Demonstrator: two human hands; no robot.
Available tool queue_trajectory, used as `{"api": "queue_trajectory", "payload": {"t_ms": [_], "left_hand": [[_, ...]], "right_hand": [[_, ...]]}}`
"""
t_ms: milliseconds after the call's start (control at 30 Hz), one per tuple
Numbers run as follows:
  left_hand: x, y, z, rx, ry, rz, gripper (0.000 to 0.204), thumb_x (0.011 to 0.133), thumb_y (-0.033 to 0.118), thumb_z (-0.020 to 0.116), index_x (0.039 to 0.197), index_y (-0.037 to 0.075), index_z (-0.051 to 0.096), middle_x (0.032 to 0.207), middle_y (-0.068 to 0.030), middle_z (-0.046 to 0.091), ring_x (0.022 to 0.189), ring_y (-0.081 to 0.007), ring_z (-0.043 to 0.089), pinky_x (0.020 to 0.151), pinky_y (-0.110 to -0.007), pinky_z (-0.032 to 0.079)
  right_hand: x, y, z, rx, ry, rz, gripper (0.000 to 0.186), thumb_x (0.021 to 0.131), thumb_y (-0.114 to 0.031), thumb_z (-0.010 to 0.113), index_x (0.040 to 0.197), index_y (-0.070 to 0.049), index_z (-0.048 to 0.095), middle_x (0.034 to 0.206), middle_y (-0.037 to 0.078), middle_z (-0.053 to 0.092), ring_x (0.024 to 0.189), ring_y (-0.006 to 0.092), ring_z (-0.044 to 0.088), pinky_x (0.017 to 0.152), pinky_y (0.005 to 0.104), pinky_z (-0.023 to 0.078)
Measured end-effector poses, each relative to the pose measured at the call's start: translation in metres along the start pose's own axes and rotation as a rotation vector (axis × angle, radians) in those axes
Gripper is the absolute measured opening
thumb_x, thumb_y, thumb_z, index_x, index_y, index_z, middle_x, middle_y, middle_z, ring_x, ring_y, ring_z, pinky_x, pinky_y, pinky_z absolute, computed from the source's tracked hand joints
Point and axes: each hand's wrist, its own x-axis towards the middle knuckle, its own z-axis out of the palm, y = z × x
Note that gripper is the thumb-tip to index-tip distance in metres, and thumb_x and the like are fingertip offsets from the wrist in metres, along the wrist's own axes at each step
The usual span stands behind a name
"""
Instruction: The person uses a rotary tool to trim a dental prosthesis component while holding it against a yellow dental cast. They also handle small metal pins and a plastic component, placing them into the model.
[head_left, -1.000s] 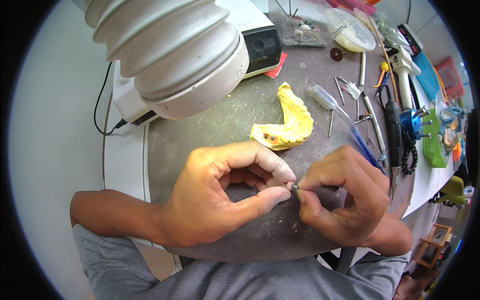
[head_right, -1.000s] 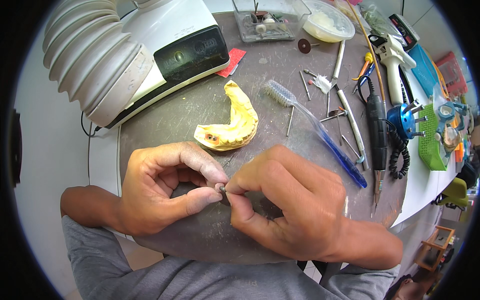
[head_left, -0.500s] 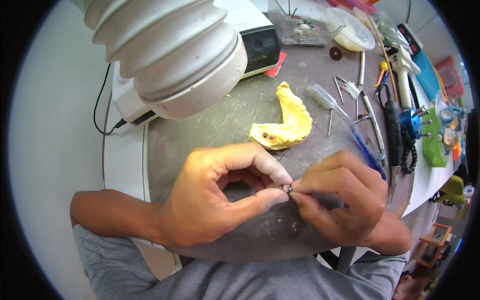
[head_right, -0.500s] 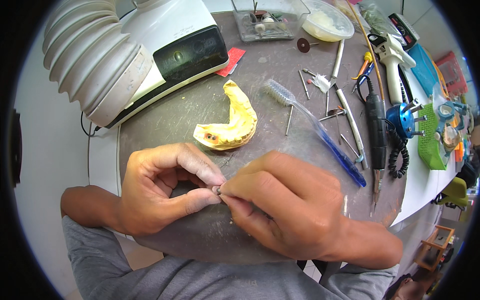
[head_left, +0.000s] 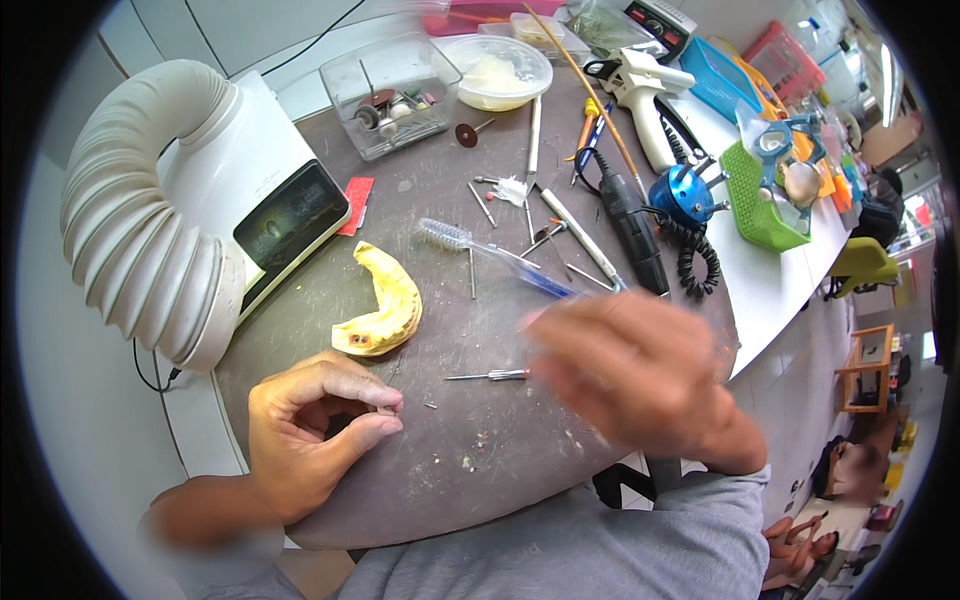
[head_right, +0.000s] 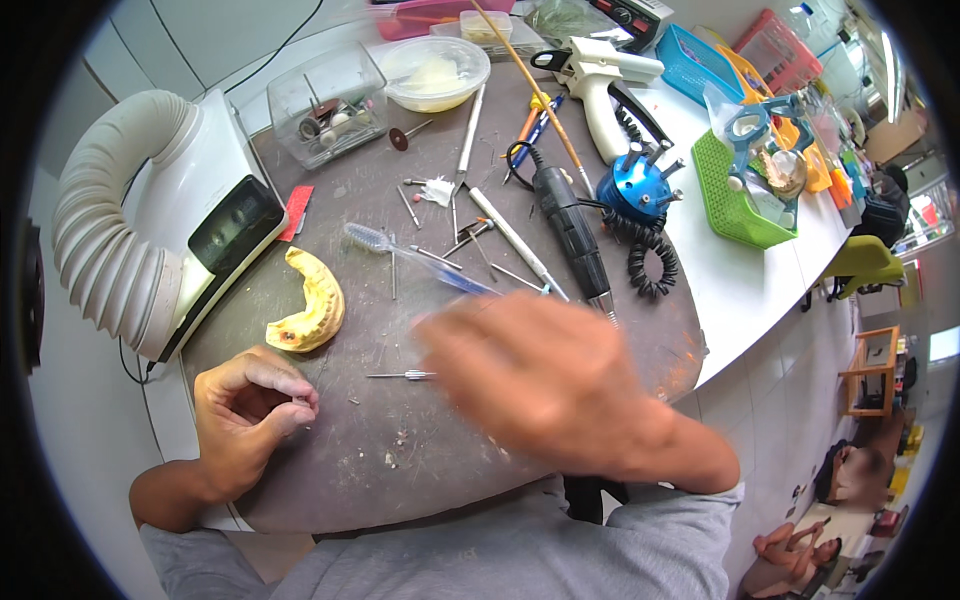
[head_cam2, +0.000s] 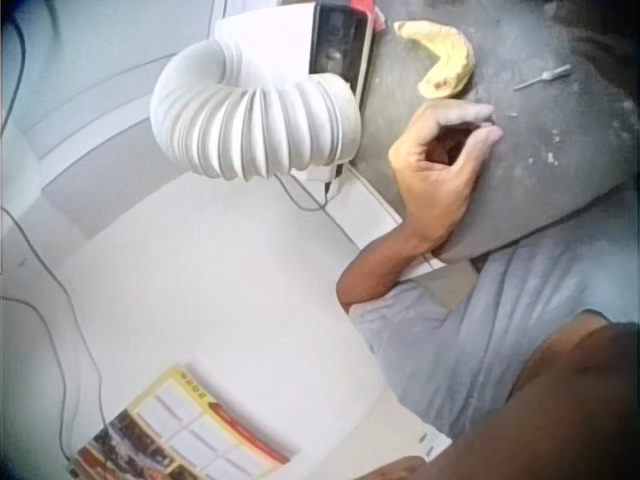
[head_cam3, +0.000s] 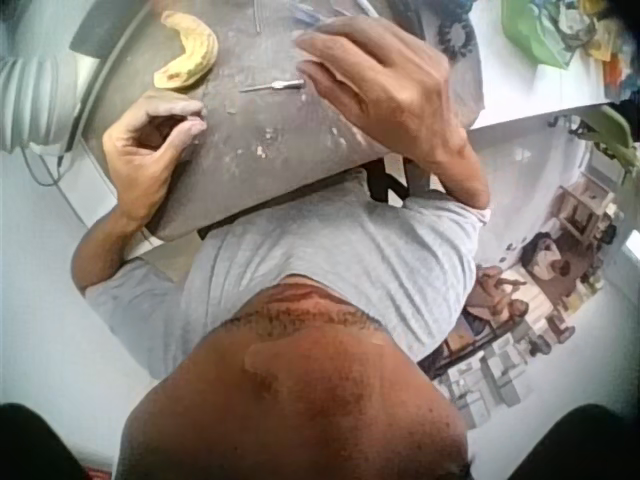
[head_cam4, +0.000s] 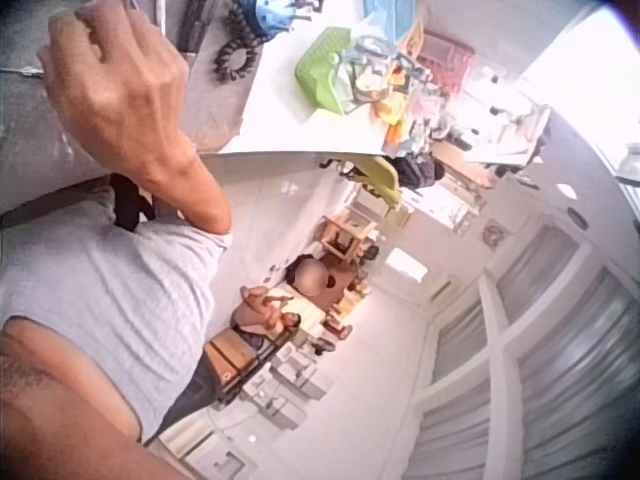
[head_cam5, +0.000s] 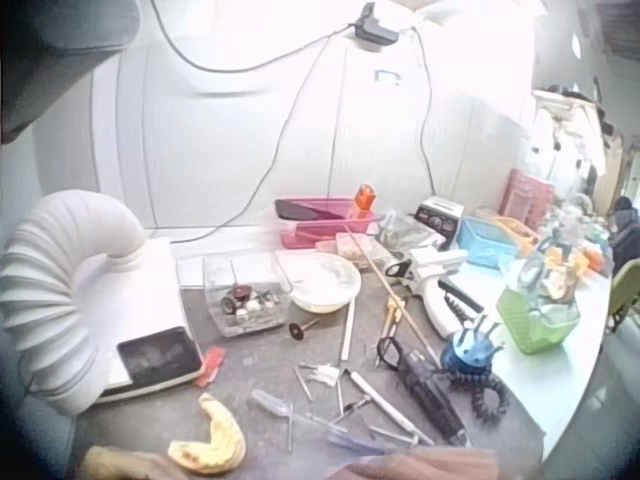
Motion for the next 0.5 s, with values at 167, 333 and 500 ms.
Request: {"api": "queue_trajectory", "payload": {"t_ms": [167, 333, 500], "left_hand": [[0.001, 0.002, 0.003, 0.013, 0.017, -0.039, 0.016, 0.081, -0.01, 0.079, 0.093, -0.004, 0.069, 0.092, -0.0134, 0.07, 0.084, -0.0174, 0.071, 0.076, -0.028, 0.06], [0.0, -0.004, 0.003, 0.204, 0.003, 0.08, 0.019, 0.078, -0.009, 0.081, 0.091, -0.003, 0.069, 0.089, -0.0136, 0.07, 0.08, -0.0169, 0.07, 0.072, -0.027, 0.058], [0.003, -0.001, 0.009, 0.242, 0.006, 0.052, 0.018, 0.079, -0.009, 0.08, 0.092, -0.003, 0.07, 0.091, -0.0137, 0.07, 0.081, -0.0165, 0.07, 0.074, -0.027, 0.058]], "right_hand": [[-0.014, 0.035, -0.027, -0.239, 0.009, 0.481, 0.035, 0.082, -0.013, 0.081, 0.112, -0.002, 0.069, 0.098, 0.012, 0.07, 0.074, 0.0243, 0.069, 0.066, 0.0365, 0.056], [-0.018, 0.048, -0.023, -0.223, -0.11, 0.554, 0.047, 0.082, -0.015, 0.081, 0.124, -0.005, 0.061, 0.099, 0.013, 0.067, 0.079, 0.0297, 0.068, 0.071, 0.0382, 0.055], [-0.019, 0.057, -0.035, -0.21, -0.176, 0.477, 0.039, 0.084, -0.015, 0.079, 0.117, -0.003, 0.063, 0.095, 0.012, 0.066, 0.082, 0.03, 0.069, 0.07, 0.0394, 0.054]]}}
